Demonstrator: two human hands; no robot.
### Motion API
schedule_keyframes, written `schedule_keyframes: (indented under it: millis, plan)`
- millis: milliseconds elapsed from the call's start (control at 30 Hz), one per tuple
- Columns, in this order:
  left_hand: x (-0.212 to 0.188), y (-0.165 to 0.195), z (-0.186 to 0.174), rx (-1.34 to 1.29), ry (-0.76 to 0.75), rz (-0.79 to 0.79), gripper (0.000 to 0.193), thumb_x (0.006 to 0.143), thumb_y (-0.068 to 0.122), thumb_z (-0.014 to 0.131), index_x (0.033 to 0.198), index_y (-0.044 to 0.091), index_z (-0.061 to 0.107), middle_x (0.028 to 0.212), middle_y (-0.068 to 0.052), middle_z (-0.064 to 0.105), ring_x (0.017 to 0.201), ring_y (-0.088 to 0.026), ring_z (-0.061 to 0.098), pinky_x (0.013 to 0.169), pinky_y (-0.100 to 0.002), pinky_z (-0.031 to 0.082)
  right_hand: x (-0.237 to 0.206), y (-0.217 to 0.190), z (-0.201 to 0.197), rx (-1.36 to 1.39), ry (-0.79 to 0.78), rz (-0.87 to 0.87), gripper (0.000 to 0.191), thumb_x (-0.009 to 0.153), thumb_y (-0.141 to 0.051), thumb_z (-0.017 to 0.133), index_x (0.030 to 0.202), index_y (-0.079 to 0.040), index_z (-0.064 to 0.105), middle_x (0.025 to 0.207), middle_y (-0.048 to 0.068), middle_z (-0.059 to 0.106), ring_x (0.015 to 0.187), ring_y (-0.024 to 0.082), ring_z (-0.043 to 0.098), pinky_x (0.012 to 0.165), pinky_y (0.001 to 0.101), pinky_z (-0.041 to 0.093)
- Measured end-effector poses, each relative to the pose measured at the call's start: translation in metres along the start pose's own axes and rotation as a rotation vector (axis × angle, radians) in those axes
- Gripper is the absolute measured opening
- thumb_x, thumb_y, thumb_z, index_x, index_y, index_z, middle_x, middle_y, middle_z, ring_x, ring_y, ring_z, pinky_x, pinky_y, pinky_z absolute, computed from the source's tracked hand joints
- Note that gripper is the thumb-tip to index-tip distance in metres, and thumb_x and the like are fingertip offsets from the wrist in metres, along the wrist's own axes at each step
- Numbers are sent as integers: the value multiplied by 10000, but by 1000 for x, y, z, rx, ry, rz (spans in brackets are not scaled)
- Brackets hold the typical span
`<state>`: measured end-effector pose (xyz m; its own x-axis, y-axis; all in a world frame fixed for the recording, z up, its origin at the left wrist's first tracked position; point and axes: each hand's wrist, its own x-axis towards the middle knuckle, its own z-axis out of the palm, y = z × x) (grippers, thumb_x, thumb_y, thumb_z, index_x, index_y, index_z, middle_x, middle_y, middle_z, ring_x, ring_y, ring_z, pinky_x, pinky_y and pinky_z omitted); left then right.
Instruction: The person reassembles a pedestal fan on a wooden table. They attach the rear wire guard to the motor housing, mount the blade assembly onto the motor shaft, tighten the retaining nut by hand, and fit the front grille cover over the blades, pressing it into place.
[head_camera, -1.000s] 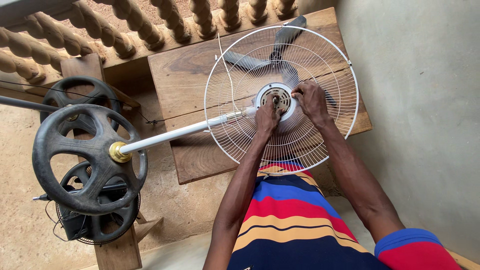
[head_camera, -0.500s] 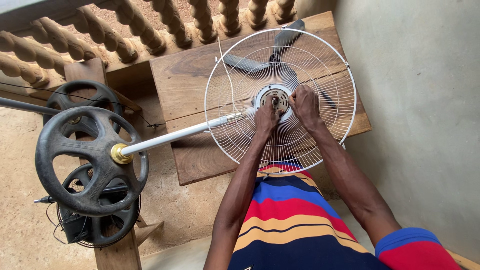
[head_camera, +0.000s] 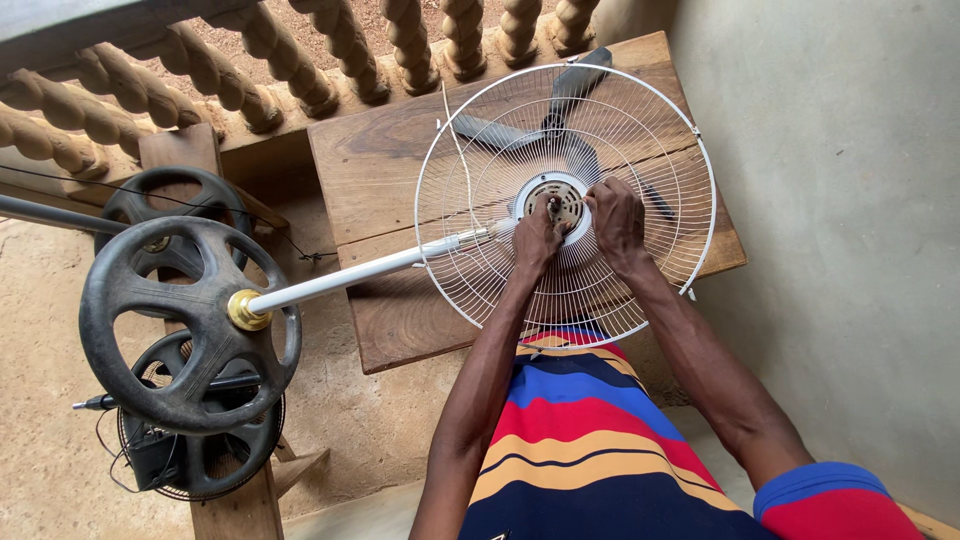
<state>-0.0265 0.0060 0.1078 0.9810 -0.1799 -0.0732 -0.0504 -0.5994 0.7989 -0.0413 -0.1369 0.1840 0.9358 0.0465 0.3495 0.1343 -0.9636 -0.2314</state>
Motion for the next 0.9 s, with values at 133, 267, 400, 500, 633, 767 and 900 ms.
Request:
schedule_keyframes:
  millis: [133, 267, 400, 500, 633, 767, 900]
  plan:
    - [1, -2, 0, -20, 17, 38, 579, 848, 372, 807, 1303, 150, 527, 799, -70, 735, 417, -102, 473, 342, -255, 386, 6, 1, -3, -45, -41, -55, 140, 969, -155, 777, 918, -45, 706, 748, 38, 598, 648, 164, 557, 510, 311, 464]
    - [1, -2, -1, -29, 13, 32, 569, 852, 366, 804, 1305, 150, 536, 793, -62, 737, 424, -98, 483, 346, -258, 389, 8, 1, -4, -44, -118, -63, 171, 1009, -171, 774, 894, -77, 687, 753, 41, 595, 665, 170, 562, 550, 320, 487]
    - [2, -2, -3, -34, -1, 21, 576, 845, 362, 809, 1312, 157, 540, 760, -64, 734, 432, -108, 486, 352, -273, 383, 8, 4, -2, -44, 8, -209, 151, 986, -152, 764, 937, -59, 656, 826, 57, 600, 745, 180, 577, 646, 314, 527]
    - [3, -2, -3, -27, 5, 28, 566, 843, 359, 811, 1303, 161, 546, 750, -64, 739, 447, -106, 507, 359, -275, 394, 9, 7, -3, -45, -12, -244, 166, 979, -159, 768, 962, -40, 653, 827, 69, 597, 747, 193, 578, 655, 332, 532]
    - [3, -3, -4, -49, 8, 60, 578, 835, 363, 811, 1298, 151, 538, 795, -72, 745, 452, -106, 535, 362, -268, 412, 13, 8, -3, -55, -151, -131, 181, 968, -168, 783, 935, -53, 646, 817, 71, 605, 740, 189, 582, 660, 345, 536]
    - [3, -3, -5, -51, 7, 49, 576, 827, 365, 805, 1296, 155, 544, 835, -84, 764, 463, -109, 551, 363, -265, 413, 16, 3, -2, -71, -168, -86, 192, 904, -167, 798, 899, -43, 651, 808, 83, 616, 738, 196, 587, 677, 340, 548]
    - [5, -4, -5, 8, -51, -4, 580, 857, 378, 797, 1324, 159, 533, 804, -99, 768, 474, -139, 527, 383, -290, 393, 19, 8, -3, 54, -287, 48, 169, 917, -136, 784, 837, -55, 660, 785, 79, 627, 696, 191, 588, 645, 333, 549]
